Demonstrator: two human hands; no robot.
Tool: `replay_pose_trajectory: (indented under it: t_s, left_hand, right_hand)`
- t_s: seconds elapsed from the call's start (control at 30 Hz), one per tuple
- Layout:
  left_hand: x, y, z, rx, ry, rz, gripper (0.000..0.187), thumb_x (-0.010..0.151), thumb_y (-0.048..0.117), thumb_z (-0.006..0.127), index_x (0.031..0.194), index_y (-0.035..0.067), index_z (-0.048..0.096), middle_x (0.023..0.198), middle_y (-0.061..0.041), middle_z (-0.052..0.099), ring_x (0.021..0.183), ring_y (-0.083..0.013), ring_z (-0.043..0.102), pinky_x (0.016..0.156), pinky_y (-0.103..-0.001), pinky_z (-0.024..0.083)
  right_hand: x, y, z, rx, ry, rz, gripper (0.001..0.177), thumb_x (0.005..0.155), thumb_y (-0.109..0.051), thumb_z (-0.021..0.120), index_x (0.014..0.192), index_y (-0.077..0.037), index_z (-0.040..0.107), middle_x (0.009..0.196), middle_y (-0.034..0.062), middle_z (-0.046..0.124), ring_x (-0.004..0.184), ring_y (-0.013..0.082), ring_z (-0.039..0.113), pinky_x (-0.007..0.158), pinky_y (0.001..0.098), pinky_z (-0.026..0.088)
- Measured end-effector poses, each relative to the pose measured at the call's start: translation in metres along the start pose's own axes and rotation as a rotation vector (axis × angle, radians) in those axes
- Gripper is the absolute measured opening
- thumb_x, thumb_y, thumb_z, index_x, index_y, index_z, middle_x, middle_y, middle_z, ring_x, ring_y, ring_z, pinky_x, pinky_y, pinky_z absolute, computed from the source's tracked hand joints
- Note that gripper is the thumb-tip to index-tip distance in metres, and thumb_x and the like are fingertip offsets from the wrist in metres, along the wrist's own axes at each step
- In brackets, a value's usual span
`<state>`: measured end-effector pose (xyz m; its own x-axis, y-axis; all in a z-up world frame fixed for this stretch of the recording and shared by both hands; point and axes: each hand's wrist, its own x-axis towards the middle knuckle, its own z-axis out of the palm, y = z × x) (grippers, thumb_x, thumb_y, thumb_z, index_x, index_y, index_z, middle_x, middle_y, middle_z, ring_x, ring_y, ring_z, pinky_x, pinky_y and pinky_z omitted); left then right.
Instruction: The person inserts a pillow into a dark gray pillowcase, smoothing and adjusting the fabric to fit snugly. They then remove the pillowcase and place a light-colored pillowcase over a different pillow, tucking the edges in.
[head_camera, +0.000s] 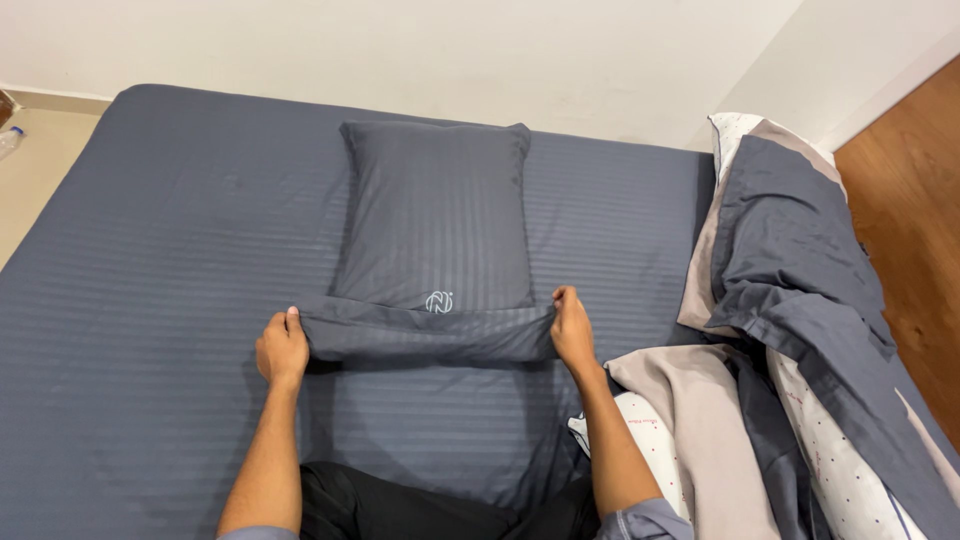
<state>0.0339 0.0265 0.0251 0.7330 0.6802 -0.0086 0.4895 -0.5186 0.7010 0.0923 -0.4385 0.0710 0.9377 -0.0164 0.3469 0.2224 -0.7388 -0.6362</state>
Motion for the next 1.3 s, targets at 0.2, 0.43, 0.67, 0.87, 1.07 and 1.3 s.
replay_pose_trajectory:
  t_s: [0.2,0.43,0.67,0.87,1.07,1.3]
  left_hand:
    - [0.002,0.007,-0.012,0.084,0.045,0.064,0.045,0.112,0.046,0.044,0.105,0.008,0.069,0.085,-0.020,0.073,0.085,-0.0446,0.069,0.074,-0.056,0.052]
    - [0.003,-0.006,0.002,0.328,-0.054,0.035,0.042,0.111,0.044,0.045,0.113,0.010,0.069,0.095,-0.021,0.075,0.092,-0.0438,0.070,0.075,-0.054,0.054]
    - [-0.041,0.073,-0.017,0.176,0.160,0.724,0.042,0.093,0.029,0.068,0.126,0.004,0.063,0.127,-0.013,0.068,0.120,-0.0313,0.063,0.098,-0.050,0.044]
    - [-0.092,0.121,0.027,-0.037,-0.022,1.037,0.043,0.086,0.034,0.072,0.118,0.005,0.068,0.132,-0.010,0.061,0.127,-0.0318,0.054,0.109,-0.051,0.039]
    - [-0.081,0.117,0.039,-0.041,0.032,0.992,0.016,0.094,0.025,0.068,0.101,0.012,0.071,0.108,-0.001,0.070,0.112,-0.0221,0.063,0.112,-0.056,0.037]
    - [-0.079,0.120,0.035,-0.034,0.134,0.898,0.016,0.098,0.026,0.067,0.098,0.010,0.069,0.086,0.001,0.070,0.085,-0.0200,0.065,0.108,-0.053,0.039]
  right_hand:
    - [0.009,0.000,0.008,0.155,0.249,-0.099,0.015,0.099,0.005,0.042,0.109,-0.002,0.049,0.096,0.0182,0.062,0.088,0.0349,0.062,0.080,0.0426,0.049]
    - [0.003,0.017,0.022,0.066,0.026,0.035,0.014,0.103,-0.005,0.042,0.111,-0.006,0.054,0.097,0.0176,0.061,0.092,0.0339,0.060,0.083,0.0448,0.047]
    - [0.005,0.016,0.026,0.182,-0.016,0.039,0.015,0.107,-0.012,0.046,0.114,-0.006,0.057,0.099,0.0156,0.060,0.094,0.0307,0.056,0.086,0.0412,0.046]
    - [0.007,0.022,0.022,0.283,-0.054,0.251,0.019,0.108,-0.020,0.051,0.121,-0.007,0.056,0.094,0.0146,0.060,0.085,0.0269,0.054,0.080,0.0406,0.048]
    - [0.010,0.039,-0.002,0.265,-0.338,0.250,0.079,0.076,-0.031,0.091,0.137,-0.003,0.048,0.113,0.0081,0.059,0.108,0.0191,0.054,0.091,0.0370,0.045]
    - [0.002,0.076,-0.005,0.303,-0.646,0.394,0.044,0.089,-0.034,0.082,0.109,0.004,0.074,0.093,0.0094,0.072,0.088,0.0176,0.064,0.083,0.0353,0.052]
